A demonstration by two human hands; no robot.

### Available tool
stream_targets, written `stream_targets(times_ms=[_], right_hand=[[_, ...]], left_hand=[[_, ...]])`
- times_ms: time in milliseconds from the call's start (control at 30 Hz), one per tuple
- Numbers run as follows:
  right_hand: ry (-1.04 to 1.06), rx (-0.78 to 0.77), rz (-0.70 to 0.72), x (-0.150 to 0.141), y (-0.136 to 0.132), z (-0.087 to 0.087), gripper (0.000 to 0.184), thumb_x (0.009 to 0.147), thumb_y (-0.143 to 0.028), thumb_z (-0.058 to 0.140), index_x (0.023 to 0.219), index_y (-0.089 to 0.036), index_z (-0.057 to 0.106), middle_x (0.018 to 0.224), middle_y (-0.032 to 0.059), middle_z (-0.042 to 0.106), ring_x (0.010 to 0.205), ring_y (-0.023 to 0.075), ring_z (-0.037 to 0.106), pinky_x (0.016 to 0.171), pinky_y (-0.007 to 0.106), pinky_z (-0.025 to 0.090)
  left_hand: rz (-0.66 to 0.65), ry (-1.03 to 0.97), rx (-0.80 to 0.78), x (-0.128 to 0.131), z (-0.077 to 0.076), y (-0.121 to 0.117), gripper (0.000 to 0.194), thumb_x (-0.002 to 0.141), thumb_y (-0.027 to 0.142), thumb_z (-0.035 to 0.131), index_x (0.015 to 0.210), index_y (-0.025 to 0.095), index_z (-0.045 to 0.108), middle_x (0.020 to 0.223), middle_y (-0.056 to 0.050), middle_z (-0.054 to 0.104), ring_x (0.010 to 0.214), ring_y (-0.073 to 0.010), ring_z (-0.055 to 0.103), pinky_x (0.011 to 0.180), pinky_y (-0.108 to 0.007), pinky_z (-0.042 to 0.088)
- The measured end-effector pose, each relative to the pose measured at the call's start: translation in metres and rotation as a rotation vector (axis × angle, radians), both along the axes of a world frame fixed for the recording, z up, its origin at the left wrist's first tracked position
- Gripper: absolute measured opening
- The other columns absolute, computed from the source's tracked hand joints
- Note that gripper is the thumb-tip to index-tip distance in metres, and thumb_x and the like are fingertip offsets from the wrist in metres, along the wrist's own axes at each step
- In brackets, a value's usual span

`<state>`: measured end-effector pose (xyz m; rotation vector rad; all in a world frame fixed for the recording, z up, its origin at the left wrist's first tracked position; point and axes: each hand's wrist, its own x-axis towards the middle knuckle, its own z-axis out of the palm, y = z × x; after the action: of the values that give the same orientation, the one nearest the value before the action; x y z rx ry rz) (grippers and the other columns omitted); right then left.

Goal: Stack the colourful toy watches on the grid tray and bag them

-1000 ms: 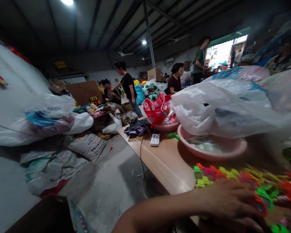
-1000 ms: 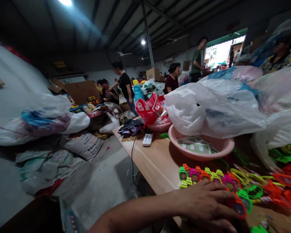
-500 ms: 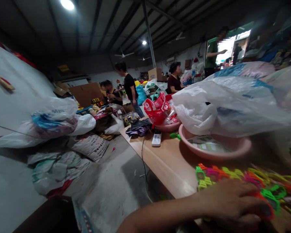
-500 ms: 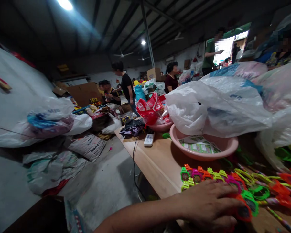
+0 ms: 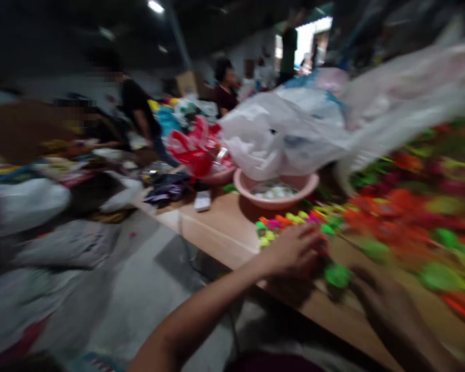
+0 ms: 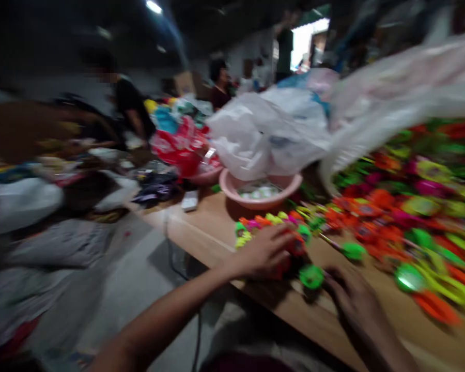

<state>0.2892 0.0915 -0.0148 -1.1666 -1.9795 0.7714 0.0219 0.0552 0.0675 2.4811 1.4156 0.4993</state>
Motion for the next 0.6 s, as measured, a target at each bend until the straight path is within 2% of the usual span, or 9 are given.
stream_targets(times_ms=[33,100,233,333,400,467,533,600], right_hand=[[-0.024,-0.057,0.036,0.006,-0.006,0.001,0.023,0.095,-0.045,0.058,0.094,-0.031,0.076,0.095,0.0101,0.077,0.090,0.0312,0.073,0.077,0.044,0.060],[-0.018,-0.067,0.032,0.009,-0.009,0.003,0.022,0.095,-0.036,0.057,0.102,-0.026,0.076,0.102,0.0098,0.075,0.098,0.0281,0.070,0.088,0.043,0.057],[0.048,-0.071,0.023,0.006,-0.001,-0.002,0.016,0.092,-0.025,0.059,0.097,-0.020,0.074,0.097,0.0083,0.071,0.094,0.0230,0.066,0.089,0.037,0.054],[0.119,-0.162,-0.023,-0.001,-0.006,-0.004,0.010,0.089,-0.025,0.063,0.094,-0.021,0.070,0.089,0.0038,0.069,0.085,0.0199,0.064,0.082,0.034,0.053],[0.190,-0.255,-0.049,-0.009,-0.011,-0.005,0.014,0.086,-0.032,0.073,0.094,-0.021,0.068,0.085,0.0008,0.069,0.080,0.0187,0.063,0.078,0.032,0.054],[0.313,-0.388,-0.034,-0.020,-0.015,-0.007,0.027,0.083,-0.040,0.079,0.098,-0.021,0.068,0.086,0.0003,0.070,0.078,0.0181,0.064,0.074,0.031,0.056],[0.466,-0.543,0.022,-0.033,-0.016,-0.011,0.034,0.085,-0.045,0.076,0.106,-0.020,0.068,0.089,0.0013,0.071,0.075,0.0174,0.066,0.071,0.031,0.058],[0.549,-0.625,0.085,-0.045,-0.016,-0.017,0.036,0.088,-0.047,0.071,0.112,-0.020,0.068,0.092,0.0019,0.071,0.074,0.0170,0.066,0.072,0.032,0.059]], left_hand=[[0.021,-0.031,-0.009,-0.001,0.000,0.001,0.050,0.107,0.038,0.045,0.153,0.020,0.055,0.169,-0.018,0.046,0.154,-0.0313,0.048,0.127,-0.055,0.044],[0.060,-0.061,-0.023,-0.004,-0.002,0.008,0.054,0.107,0.037,0.044,0.158,0.023,0.049,0.175,-0.017,0.036,0.159,-0.0330,0.041,0.129,-0.059,0.040],[0.047,-0.101,-0.050,-0.005,-0.001,0.019,0.050,0.108,0.039,0.040,0.153,0.021,0.051,0.178,-0.016,0.028,0.161,-0.0320,0.037,0.131,-0.058,0.037],[0.047,-0.146,-0.062,-0.004,0.005,0.016,0.039,0.107,0.044,0.041,0.126,0.020,0.064,0.169,-0.017,0.039,0.154,-0.0305,0.046,0.127,-0.055,0.042],[0.065,-0.159,-0.057,-0.004,0.007,0.015,0.035,0.106,0.046,0.043,0.110,0.021,0.066,0.158,-0.016,0.049,0.146,-0.0297,0.053,0.123,-0.054,0.046],[0.073,-0.155,-0.066,-0.004,0.006,0.016,0.033,0.105,0.047,0.044,0.104,0.021,0.065,0.149,-0.015,0.055,0.138,-0.0285,0.057,0.120,-0.052,0.049],[0.070,-0.154,-0.087,-0.005,0.004,0.019,0.032,0.106,0.046,0.044,0.102,0.021,0.063,0.146,-0.015,0.056,0.135,-0.0271,0.059,0.118,-0.050,0.050],[0.073,-0.161,-0.099,-0.006,0.002,0.022,0.032,0.106,0.046,0.042,0.101,0.021,0.061,0.145,-0.015,0.057,0.133,-0.0264,0.059,0.118,-0.048,0.050]])
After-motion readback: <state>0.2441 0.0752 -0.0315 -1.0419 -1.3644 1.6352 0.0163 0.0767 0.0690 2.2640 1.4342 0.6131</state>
